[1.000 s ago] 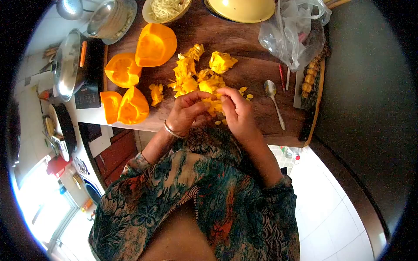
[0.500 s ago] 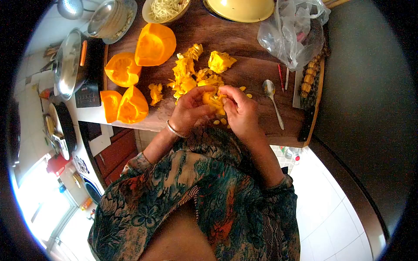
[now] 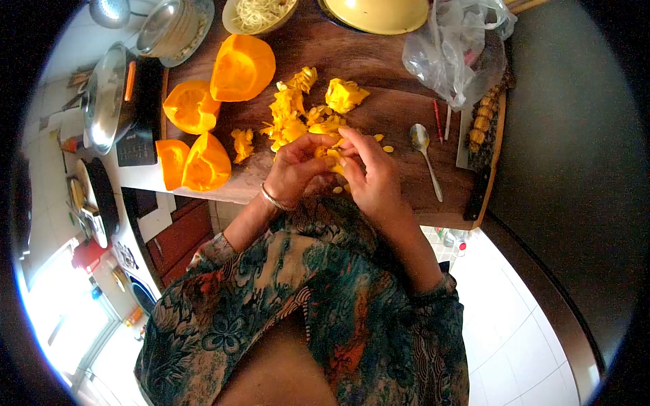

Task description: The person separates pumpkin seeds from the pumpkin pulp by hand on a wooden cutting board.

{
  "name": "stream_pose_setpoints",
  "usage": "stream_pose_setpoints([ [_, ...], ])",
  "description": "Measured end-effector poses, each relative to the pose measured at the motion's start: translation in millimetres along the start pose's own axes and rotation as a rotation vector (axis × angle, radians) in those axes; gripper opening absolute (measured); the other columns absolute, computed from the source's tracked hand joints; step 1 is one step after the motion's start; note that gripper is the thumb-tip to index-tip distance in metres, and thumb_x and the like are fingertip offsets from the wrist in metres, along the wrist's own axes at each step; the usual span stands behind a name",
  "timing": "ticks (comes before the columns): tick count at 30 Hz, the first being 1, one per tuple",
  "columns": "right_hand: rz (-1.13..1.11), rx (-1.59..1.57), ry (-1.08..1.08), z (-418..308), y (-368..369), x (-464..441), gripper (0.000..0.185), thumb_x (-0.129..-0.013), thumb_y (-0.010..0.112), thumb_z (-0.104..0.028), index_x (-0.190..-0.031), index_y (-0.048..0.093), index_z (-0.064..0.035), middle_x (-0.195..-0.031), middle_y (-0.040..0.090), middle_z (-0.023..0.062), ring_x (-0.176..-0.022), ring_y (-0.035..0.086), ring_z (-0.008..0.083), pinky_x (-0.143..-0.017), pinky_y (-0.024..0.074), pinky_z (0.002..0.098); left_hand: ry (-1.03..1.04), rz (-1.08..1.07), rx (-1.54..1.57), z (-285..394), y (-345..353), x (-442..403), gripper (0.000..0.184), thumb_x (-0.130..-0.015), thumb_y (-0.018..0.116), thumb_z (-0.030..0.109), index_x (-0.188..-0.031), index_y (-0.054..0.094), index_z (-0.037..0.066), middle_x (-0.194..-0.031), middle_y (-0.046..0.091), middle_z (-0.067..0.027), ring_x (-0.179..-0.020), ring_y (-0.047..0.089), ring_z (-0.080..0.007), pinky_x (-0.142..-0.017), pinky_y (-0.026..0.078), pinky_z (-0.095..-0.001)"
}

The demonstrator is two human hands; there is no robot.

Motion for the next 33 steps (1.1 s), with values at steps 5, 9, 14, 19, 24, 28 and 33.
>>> stream_pose_setpoints([
  [5, -0.002, -0.003, -0.026, 0.2, -0.3, 2.3, 0.044, -0.076, 0.057, 0.007, -0.118, 0.052, -0.0020, -0.094, 0.060, 0.0138, -0.083, 0.062, 0.0236, -0.075, 0.0488, 0.0322, -0.033, -0.035, 0.095, -3.7, -3.4, -1.3, 0.024, -0.084, 0.060, 0.001, -0.108, 0.055, 0.003, -0.097, 0.060, -0.0061, -0.079, 0.060, -0.0121, -0.065, 0.053, -0.0247],
  [9, 0.002, 0.063, -0.049, -1.7, 0.4, 1.2, 0.043, -0.076, 0.057, 0.007, -0.118, 0.053, -0.0022, -0.091, 0.061, 0.0128, -0.082, 0.062, 0.0227, -0.073, 0.0491, 0.0313, -0.011, -0.075, 0.153, -8.6, -6.2, -4.5, 0.022, -0.085, 0.059, 0.002, -0.106, 0.056, 0.003, -0.094, 0.061, -0.0053, -0.080, 0.060, -0.0119, -0.065, 0.053, -0.0249],
  [14, 0.022, -0.034, -0.010, 0.4, 0.2, 0.2, 0.036, -0.079, 0.059, 0.002, -0.115, 0.054, -0.0023, -0.087, 0.063, 0.0120, -0.077, 0.063, 0.0208, -0.069, 0.0500, 0.0300, -0.003, -0.013, 0.131, -4.1, -5.5, -2.8, 0.017, -0.084, 0.060, 0.002, -0.101, 0.059, 0.001, -0.086, 0.063, -0.0053, -0.068, 0.060, -0.0108, -0.060, 0.052, -0.0218],
  [19, 0.006, 0.015, 0.014, 3.3, -0.6, 0.2, 0.031, -0.082, 0.061, -0.002, -0.112, 0.055, -0.0016, -0.086, 0.064, 0.0120, -0.076, 0.064, 0.0183, -0.067, 0.0510, 0.0287, 0.158, 0.002, -0.201, 13.7, -1.1, 2.1, 0.011, -0.085, 0.060, 0.004, -0.095, 0.062, 0.000, -0.081, 0.062, -0.0017, -0.069, 0.057, -0.0064, -0.061, 0.048, -0.0197],
  [24, -0.025, -0.069, 0.099, 10.3, 1.6, 1.4, 0.031, -0.082, 0.061, -0.003, -0.112, 0.054, -0.0012, -0.086, 0.065, 0.0123, -0.075, 0.064, 0.0184, -0.066, 0.0518, 0.0294, 0.225, -0.032, -0.420, 17.1, -0.5, 4.3, 0.012, -0.084, 0.059, 0.001, -0.095, 0.062, 0.001, -0.088, 0.060, -0.0007, -0.080, 0.053, -0.0066, -0.071, 0.042, -0.0203],
  [28, -0.054, -0.151, 0.174, 21.7, 3.8, 3.6, 0.033, -0.081, 0.060, -0.001, -0.113, 0.053, -0.0010, -0.085, 0.064, 0.0119, -0.075, 0.063, 0.0152, -0.067, 0.0518, 0.0284, 0.316, -0.071, -0.468, 21.6, 0.8, 4.4, 0.011, -0.083, 0.059, -0.001, -0.094, 0.062, 0.000, -0.088, 0.059, -0.0010, -0.080, 0.053, -0.0074, -0.071, 0.043, -0.0217],
  [33, -0.066, -0.196, 0.193, 18.1, 3.9, 3.5, 0.034, -0.081, 0.059, -0.001, -0.115, 0.052, -0.0010, -0.087, 0.063, 0.0116, -0.076, 0.062, 0.0129, -0.066, 0.0514, 0.0272, 0.387, -0.042, -0.468, 24.0, 1.9, 4.9, 0.010, -0.083, 0.060, 0.000, -0.092, 0.061, 0.000, -0.081, 0.060, -0.0007, -0.070, 0.054, -0.0067, -0.064, 0.045, -0.0210],
])
Point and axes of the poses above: each hand's wrist, its own x-axis away from the middle knuckle, its own y-axis out of the palm, z = x × y, the point moved 6 cm from there along -x, towards the middle knuckle
